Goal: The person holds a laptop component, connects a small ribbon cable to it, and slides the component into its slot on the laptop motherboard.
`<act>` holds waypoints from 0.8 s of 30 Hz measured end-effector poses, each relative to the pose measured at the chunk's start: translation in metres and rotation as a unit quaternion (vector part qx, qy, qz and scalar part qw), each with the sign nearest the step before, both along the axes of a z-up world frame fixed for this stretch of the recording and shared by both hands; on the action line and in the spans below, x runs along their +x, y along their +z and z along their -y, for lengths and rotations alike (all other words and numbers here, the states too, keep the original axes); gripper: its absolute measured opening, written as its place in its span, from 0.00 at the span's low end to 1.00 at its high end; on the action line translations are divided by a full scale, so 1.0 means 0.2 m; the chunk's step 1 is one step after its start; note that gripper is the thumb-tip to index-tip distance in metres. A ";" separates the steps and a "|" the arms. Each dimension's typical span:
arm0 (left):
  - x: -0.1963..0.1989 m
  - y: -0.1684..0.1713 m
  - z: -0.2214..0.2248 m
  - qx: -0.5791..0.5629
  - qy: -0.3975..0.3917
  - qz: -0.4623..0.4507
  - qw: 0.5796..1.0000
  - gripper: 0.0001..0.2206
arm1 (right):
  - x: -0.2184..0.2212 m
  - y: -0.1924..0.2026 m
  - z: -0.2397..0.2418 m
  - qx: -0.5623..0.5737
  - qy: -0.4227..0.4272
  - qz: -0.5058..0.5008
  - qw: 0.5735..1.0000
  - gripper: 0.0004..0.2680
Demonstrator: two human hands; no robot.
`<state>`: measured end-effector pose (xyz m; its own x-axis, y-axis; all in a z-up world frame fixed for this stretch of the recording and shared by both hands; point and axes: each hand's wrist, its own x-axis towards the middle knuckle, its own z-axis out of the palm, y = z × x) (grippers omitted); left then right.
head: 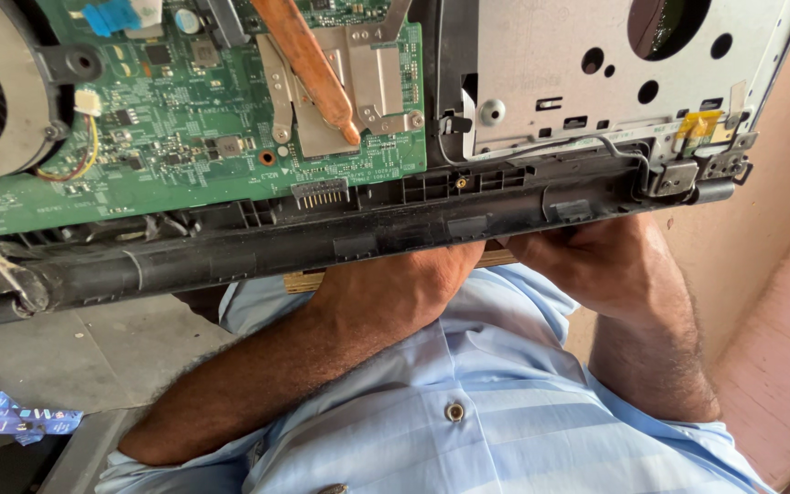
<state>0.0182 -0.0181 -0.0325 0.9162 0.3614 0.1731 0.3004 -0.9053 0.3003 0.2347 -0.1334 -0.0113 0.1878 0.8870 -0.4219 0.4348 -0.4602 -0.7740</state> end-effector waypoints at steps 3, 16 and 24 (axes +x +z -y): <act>-0.01 -0.01 0.01 -0.006 -0.020 -0.022 1.000 0.10 | 0.04 0.02 0.06 0.074 -0.011 -0.170 0.983 0.06; 0.01 -0.03 0.02 -0.072 -0.010 -0.036 0.997 0.10 | -0.14 -0.06 0.14 0.357 -0.074 0.068 0.929 0.10; 0.00 -0.04 0.03 -0.037 -0.041 -0.055 0.997 0.10 | -0.15 -0.18 0.17 0.415 -0.035 0.146 0.897 0.18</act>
